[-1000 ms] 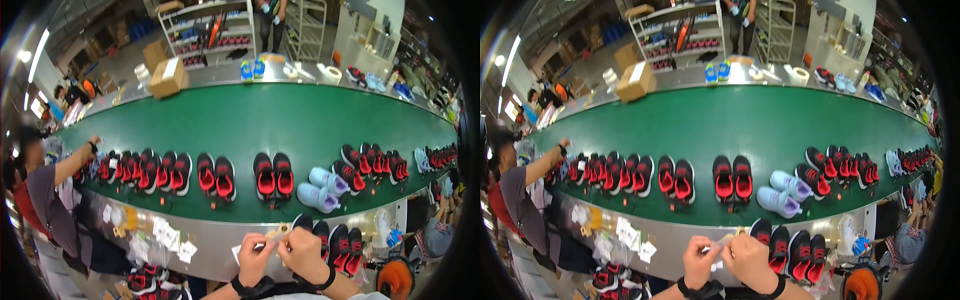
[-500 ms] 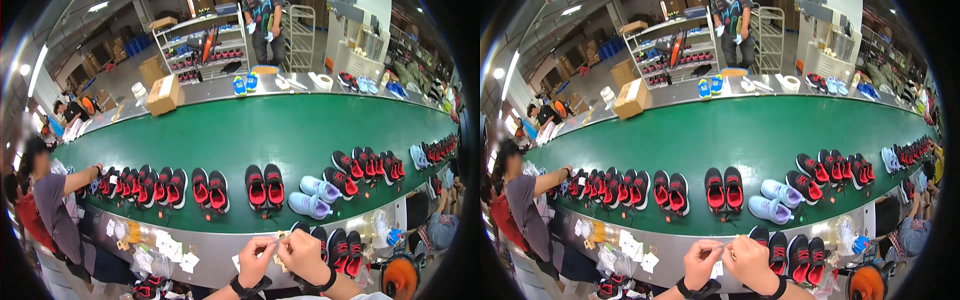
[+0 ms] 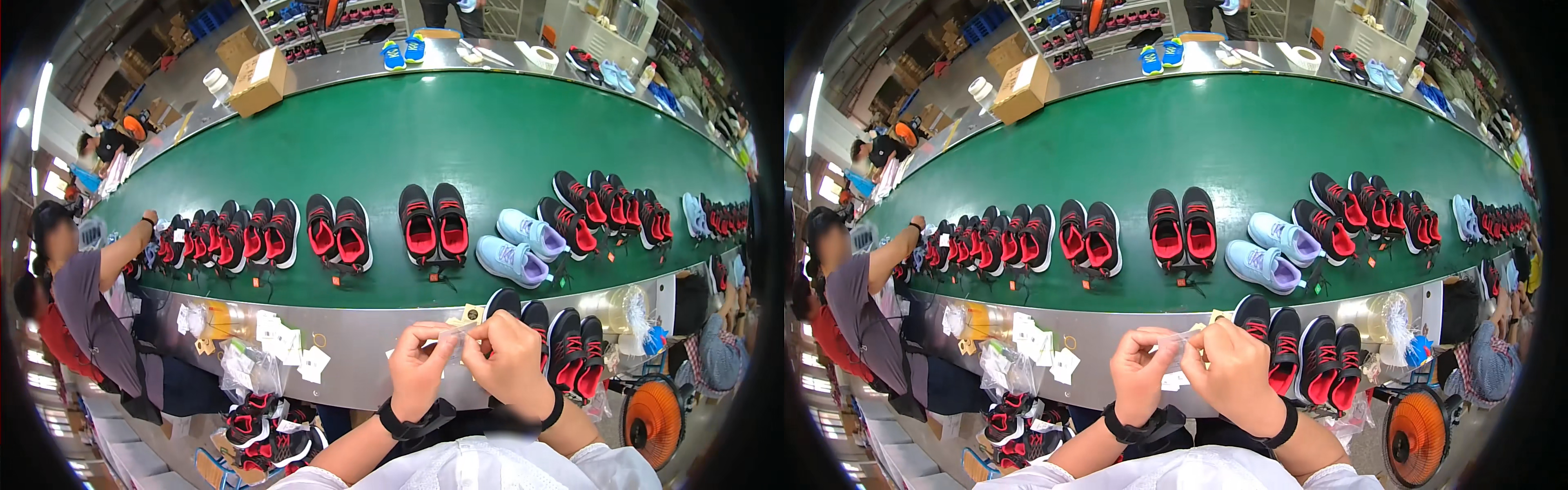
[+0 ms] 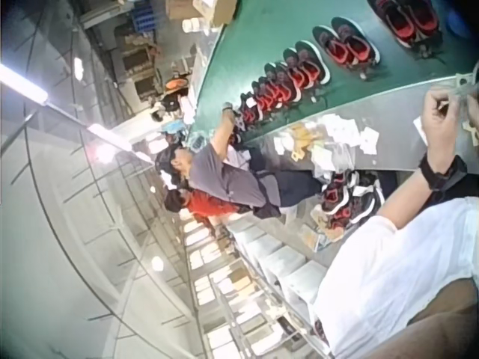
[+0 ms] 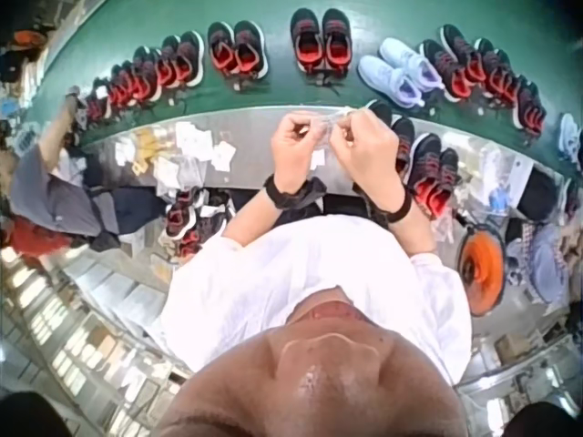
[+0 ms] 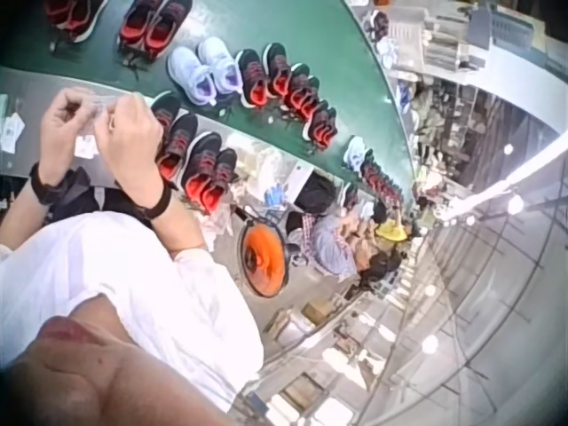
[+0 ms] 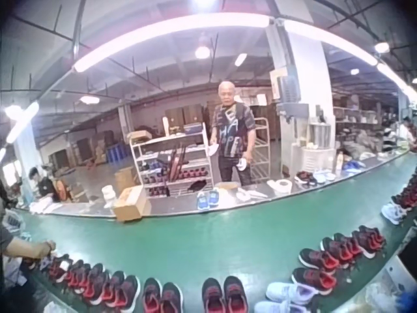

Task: The person attaches price tags to a series of athletic shoes moving along a conveyor belt. They pick up tags from a pile, align them with the shoes, and secure them to the laces or tongue of each shoe as it passes by. The process is repeated for multiple pairs of shoes in different colors.

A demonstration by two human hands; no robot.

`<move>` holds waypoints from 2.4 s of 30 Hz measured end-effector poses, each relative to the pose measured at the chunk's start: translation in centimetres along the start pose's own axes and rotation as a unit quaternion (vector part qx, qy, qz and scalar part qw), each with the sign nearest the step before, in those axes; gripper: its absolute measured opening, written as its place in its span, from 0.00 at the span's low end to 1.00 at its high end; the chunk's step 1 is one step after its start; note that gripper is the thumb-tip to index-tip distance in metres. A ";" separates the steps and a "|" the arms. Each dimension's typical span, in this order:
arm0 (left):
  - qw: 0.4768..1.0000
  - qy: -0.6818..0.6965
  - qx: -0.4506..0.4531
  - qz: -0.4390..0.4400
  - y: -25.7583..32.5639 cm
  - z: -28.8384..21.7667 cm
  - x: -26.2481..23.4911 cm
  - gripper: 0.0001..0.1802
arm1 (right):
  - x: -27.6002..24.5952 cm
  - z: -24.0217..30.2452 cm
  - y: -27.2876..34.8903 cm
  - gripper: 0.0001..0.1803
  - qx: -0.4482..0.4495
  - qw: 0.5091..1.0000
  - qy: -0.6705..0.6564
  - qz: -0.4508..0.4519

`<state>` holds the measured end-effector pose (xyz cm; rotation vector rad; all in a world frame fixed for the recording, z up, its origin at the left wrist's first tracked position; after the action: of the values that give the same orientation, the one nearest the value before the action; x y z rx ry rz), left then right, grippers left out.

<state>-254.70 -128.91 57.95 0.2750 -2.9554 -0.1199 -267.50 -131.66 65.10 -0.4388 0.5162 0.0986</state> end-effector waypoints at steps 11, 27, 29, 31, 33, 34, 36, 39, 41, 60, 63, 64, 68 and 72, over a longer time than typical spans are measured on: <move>0.983 -0.103 0.123 0.091 0.1 -1.6 0.2 0.08 | 0.4 0.3 -0.9 0.06 -0.005 0.999 -0.009 0.051; 0.896 -0.351 0.270 -0.011 -4.7 -12.6 -5.7 0.12 | 8.5 -0.1 -5.6 0.07 0.188 0.881 -0.391 0.189; 0.894 -0.351 0.278 -0.010 -6.3 -14.8 -7.1 0.13 | 9.4 0.9 -8.3 0.06 0.245 0.842 -0.437 0.201; 0.936 -0.289 0.199 0.016 -8.6 -16.4 -9.5 0.14 | 10.2 1.4 -12.0 0.03 0.222 0.850 -0.445 0.177; 0.977 -0.195 0.070 0.052 -11.7 -17.6 -13.1 0.11 | 11.5 2.4 -17.3 0.05 0.139 0.904 -0.369 0.167; 0.979 -0.193 0.032 0.054 -13.6 -19.4 -14.8 0.10 | 12.4 2.3 -19.7 0.06 0.157 0.916 -0.316 0.191; 0.968 -0.248 0.001 0.031 -17.7 -22.7 -18.3 0.08 | 15.1 2.9 -24.1 0.07 0.127 0.929 -0.245 0.245; 0.926 -0.378 0.013 -0.002 -24.8 -19.6 -24.3 0.06 | 21.3 1.2 -28.4 0.08 0.061 0.935 -0.169 0.306; 0.886 -0.457 0.053 0.064 -27.5 -12.6 -26.2 0.07 | 25.4 -0.4 -29.0 0.07 0.002 0.941 -0.066 0.331; 0.576 -0.723 0.135 0.355 -33.0 8.8 -18.7 0.04 | 33.1 -17.5 -21.2 0.05 0.143 0.913 0.042 0.380; 0.652 -0.663 0.113 0.350 -33.4 8.7 -19.7 0.04 | 33.7 -16.5 -21.1 0.03 0.088 0.939 0.011 0.331; 0.673 -0.642 0.101 0.354 -33.5 8.7 -19.6 0.05 | 33.5 -16.2 -21.2 0.04 0.044 0.948 0.025 0.314; 0.698 -0.619 0.136 0.333 -32.8 7.9 -18.4 0.06 | 33.9 -15.4 -20.4 0.06 0.001 0.922 0.083 0.377; 0.722 -0.604 0.220 0.254 -30.7 5.4 -19.6 0.04 | 36.4 -16.4 -18.9 0.08 0.031 0.923 -0.157 0.351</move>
<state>-231.25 -154.94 46.51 -0.9790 -4.1107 0.7968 -239.62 -156.48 41.37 -0.1511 0.3362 0.8304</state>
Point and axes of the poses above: each hand's wrist, its own y-axis away from the middle knuckle, its own x-axis out of the palm, z = x × y, the point moved 8 cm from there along -y, towards the middle knuckle, and after that the axes turned 10 degrees about -y, right-handed, at the moved point
